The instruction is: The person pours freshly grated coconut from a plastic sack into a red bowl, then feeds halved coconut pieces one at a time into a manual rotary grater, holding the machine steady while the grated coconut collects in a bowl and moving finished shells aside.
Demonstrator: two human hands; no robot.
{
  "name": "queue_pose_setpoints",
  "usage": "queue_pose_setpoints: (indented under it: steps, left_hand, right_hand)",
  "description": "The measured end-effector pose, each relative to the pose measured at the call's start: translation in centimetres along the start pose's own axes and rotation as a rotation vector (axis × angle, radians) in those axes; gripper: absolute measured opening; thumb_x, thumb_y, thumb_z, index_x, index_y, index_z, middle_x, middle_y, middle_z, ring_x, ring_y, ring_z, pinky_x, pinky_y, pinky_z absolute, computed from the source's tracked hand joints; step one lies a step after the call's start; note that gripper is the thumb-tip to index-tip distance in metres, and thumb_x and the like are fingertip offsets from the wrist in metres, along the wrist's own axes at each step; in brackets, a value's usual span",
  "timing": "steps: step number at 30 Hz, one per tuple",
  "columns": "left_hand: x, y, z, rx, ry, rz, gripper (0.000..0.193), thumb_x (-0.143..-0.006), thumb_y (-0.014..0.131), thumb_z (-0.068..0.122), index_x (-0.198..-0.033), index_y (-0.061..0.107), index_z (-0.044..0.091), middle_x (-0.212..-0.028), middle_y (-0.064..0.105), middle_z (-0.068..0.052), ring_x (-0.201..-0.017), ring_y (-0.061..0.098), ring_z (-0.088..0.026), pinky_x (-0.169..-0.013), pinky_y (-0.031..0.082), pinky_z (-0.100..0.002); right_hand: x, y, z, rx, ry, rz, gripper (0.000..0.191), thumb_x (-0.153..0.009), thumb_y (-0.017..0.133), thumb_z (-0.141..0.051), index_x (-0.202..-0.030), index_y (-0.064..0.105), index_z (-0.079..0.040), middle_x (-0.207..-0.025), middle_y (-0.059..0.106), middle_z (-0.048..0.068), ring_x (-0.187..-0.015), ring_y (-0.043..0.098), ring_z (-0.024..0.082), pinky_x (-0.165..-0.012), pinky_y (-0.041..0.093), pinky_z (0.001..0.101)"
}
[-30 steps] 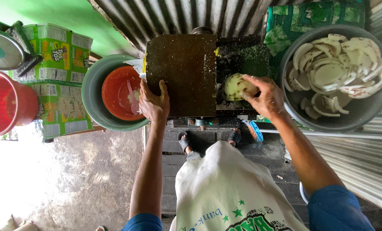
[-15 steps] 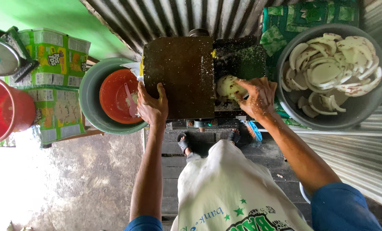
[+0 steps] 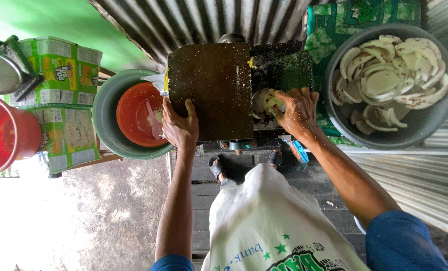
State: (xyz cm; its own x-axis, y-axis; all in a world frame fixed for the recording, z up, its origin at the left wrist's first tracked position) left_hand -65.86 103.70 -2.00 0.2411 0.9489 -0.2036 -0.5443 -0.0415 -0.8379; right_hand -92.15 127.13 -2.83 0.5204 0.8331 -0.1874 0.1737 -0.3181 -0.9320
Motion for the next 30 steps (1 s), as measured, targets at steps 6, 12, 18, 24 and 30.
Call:
queue_pose_setpoints:
  steps: [6,12,18,24,30]
  left_hand:
    - [-0.2,0.5,-0.3,-0.019,0.011,-0.01,0.076,-0.096,0.064,0.051,-0.145,0.05,-0.006,-0.132,0.065,-0.028,-0.113,0.068,-0.043,-0.094,0.054,-0.052]
    - [0.0,0.4,-0.4,-0.025,-0.005,-0.019,0.077,-0.097,0.062,0.052,-0.147,0.049,-0.006,-0.133,0.065,-0.028,-0.113,0.068,-0.044,-0.096,0.054,-0.052]
    - [-0.2,0.2,-0.2,-0.007,-0.025,-0.03,0.077,-0.096,0.063,0.051,-0.146,0.049,-0.005,-0.133,0.065,-0.028,-0.113,0.068,-0.044,-0.097,0.053,-0.052]
    - [0.0,-0.2,0.2,0.001,0.014,0.015,0.076,-0.097,0.065,0.05,-0.145,0.05,-0.006,-0.136,0.064,-0.029,-0.118,0.066,-0.045,-0.1,0.052,-0.051]
    - [-0.1,-0.2,0.1,0.007,-0.016,0.008,0.076,-0.096,0.064,0.05,-0.145,0.05,-0.005,-0.137,0.064,-0.028,-0.118,0.065,-0.045,-0.1,0.051,-0.052]
  right_hand:
    - [-0.6,0.6,0.1,0.019,-0.05,0.017,0.045,-0.081,0.088,-0.03,-0.123,0.077,-0.017,-0.096,0.06,0.006,-0.099,0.047,0.027,-0.088,0.033,0.0463]
    - [-1.9,1.6,0.3,-0.015,-0.038,-0.024,0.042,-0.08,0.089,-0.035,-0.115,0.078,-0.015,-0.096,0.06,0.006,-0.1,0.047,0.027,-0.09,0.033,0.0469]
    - [-3.0,2.5,0.3,0.051,-0.019,-0.12,0.034,-0.077,0.088,-0.031,-0.106,0.08,-0.016,-0.101,0.062,0.008,-0.105,0.048,0.029,-0.092,0.034,0.0479]
    - [-3.7,3.8,0.5,0.089,-0.018,-0.178,0.036,-0.071,0.085,-0.02,-0.107,0.082,-0.019,-0.102,0.062,0.008,-0.108,0.048,0.029,-0.093,0.034,0.0488]
    - [-4.2,4.1,0.2,0.119,-0.045,-0.167,0.035,-0.08,0.08,-0.01,-0.111,0.084,-0.025,-0.104,0.061,0.008,-0.11,0.048,0.028,-0.094,0.035,0.0478]
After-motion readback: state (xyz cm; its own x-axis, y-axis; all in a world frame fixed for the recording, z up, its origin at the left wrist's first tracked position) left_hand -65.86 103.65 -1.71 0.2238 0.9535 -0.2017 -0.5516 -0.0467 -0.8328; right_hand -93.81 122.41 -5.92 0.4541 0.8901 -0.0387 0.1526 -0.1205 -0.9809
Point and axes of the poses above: each hand's wrist, its own x-axis away from the middle knuckle, its own y-axis out of the palm, z = x × y, the point moved 8 cm from there along -x, towards the middle knuckle
